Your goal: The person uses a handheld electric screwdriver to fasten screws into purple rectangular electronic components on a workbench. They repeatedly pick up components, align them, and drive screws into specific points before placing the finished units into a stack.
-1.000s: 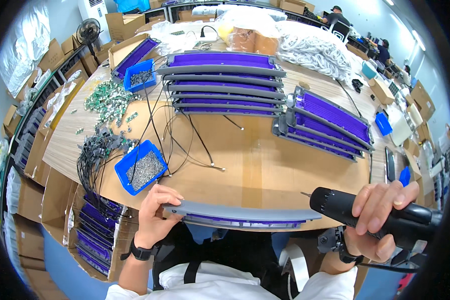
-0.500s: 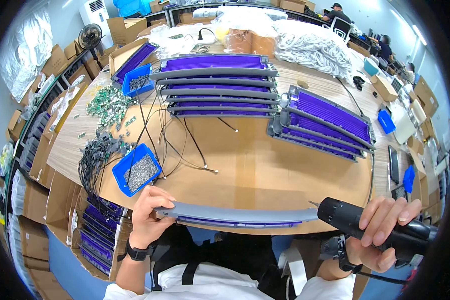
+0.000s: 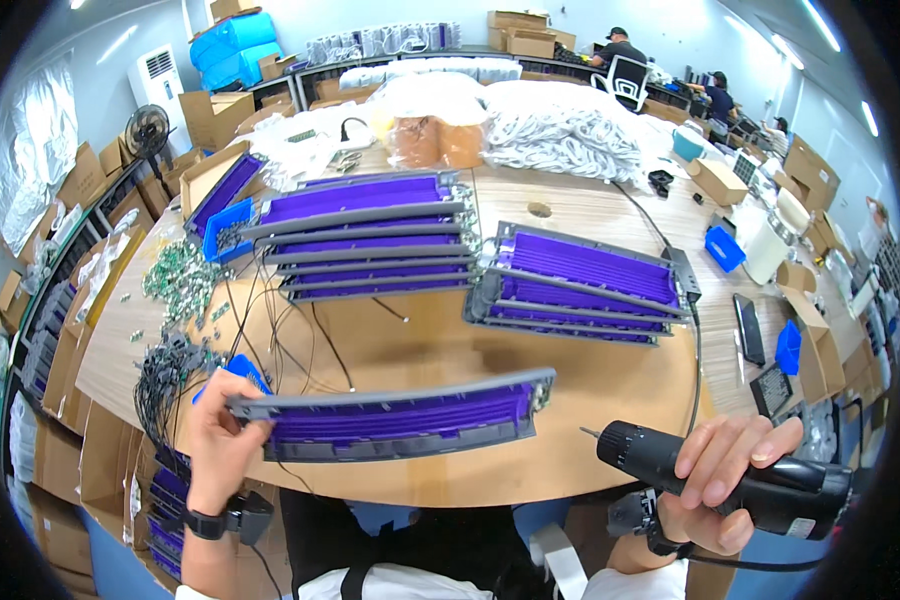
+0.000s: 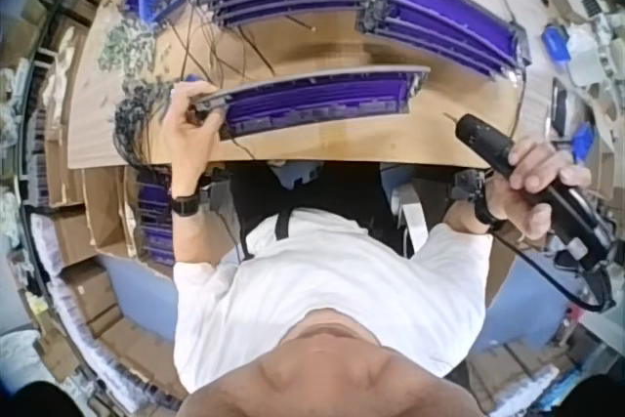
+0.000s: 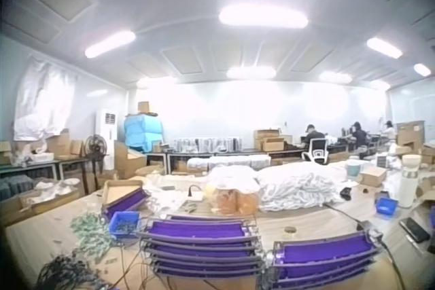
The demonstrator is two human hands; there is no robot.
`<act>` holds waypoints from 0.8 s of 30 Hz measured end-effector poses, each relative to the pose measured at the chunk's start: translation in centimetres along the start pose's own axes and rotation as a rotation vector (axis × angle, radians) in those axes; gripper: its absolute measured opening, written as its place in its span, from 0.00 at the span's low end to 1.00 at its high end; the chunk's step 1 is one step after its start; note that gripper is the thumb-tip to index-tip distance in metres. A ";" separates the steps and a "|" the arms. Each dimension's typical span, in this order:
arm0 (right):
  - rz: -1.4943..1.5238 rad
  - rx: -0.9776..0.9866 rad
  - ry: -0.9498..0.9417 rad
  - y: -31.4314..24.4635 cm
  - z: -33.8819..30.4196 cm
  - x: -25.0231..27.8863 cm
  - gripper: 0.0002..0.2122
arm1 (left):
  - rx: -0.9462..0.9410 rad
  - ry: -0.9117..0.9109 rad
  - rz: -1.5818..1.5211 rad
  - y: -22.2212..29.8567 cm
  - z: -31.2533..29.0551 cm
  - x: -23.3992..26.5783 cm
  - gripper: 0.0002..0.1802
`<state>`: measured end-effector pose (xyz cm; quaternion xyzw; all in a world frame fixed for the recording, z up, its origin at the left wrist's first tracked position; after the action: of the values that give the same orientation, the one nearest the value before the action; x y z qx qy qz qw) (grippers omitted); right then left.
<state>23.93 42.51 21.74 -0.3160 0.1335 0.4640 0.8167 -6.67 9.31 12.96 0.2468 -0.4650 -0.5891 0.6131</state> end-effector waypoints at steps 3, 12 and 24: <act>-0.011 0.006 0.011 -0.3 0.5 1.3 0.22 | 0.092 -0.023 -0.129 1.0 3.1 0.0 0.14; -0.033 -0.075 0.079 0.5 0.7 4.3 0.22 | 0.233 -0.091 -0.185 0.0 11.0 -1.2 0.13; -0.060 -0.149 0.146 1.2 1.9 6.8 0.22 | 0.299 -0.216 -0.272 -2.3 23.9 -2.5 0.13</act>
<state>26.37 48.73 19.23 -0.4127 0.1483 0.4236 0.7926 -28.09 17.16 20.94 0.3306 -0.5724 -0.6140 0.4313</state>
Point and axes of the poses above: each hand's wrist, its own z-axis towards the middle knuckle, its own x-axis out of the back of the hand, y = z × x, the point moved 10 cm from there along z, towards the middle knuckle, and after that the axes turned 10 degrees about y, right-handed, at the moved point
